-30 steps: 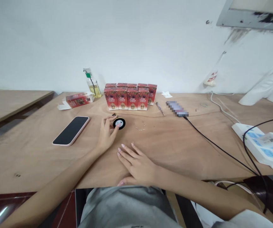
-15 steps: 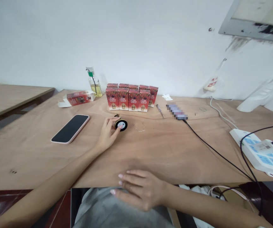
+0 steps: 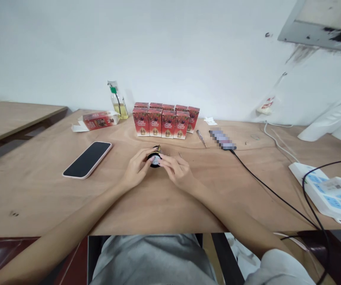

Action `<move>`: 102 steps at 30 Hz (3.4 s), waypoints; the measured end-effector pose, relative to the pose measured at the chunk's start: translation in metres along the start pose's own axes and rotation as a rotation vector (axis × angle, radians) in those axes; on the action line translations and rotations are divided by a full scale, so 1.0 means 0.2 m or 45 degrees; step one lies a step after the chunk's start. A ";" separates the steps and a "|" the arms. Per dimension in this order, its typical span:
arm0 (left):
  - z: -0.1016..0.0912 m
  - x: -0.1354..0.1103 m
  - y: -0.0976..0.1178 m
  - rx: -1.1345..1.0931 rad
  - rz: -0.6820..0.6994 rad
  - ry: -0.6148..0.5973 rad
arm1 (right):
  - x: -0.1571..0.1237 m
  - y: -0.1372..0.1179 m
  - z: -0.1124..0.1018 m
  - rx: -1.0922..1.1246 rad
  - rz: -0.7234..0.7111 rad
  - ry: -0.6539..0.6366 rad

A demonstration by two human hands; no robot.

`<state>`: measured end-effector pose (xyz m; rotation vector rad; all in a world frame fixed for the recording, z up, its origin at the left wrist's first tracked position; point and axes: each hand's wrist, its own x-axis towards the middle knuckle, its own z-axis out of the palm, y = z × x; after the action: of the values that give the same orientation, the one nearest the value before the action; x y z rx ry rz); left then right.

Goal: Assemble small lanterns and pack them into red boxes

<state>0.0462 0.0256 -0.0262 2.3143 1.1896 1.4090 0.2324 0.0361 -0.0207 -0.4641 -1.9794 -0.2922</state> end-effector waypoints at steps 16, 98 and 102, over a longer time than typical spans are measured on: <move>0.00 -0.01 0.02 0.078 0.096 -0.079 | -0.05 0.01 -0.01 0.080 0.125 -0.149; 0.02 -0.03 0.01 0.290 0.225 -0.181 | -0.08 0.00 0.05 0.762 1.166 -0.183; 0.02 -0.03 0.01 0.291 0.234 -0.180 | -0.08 -0.01 0.06 0.753 1.140 -0.137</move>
<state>0.0493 0.0203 -0.0314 2.6910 1.1767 1.1915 0.2287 0.0363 -0.0411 -0.9110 -1.6535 0.8633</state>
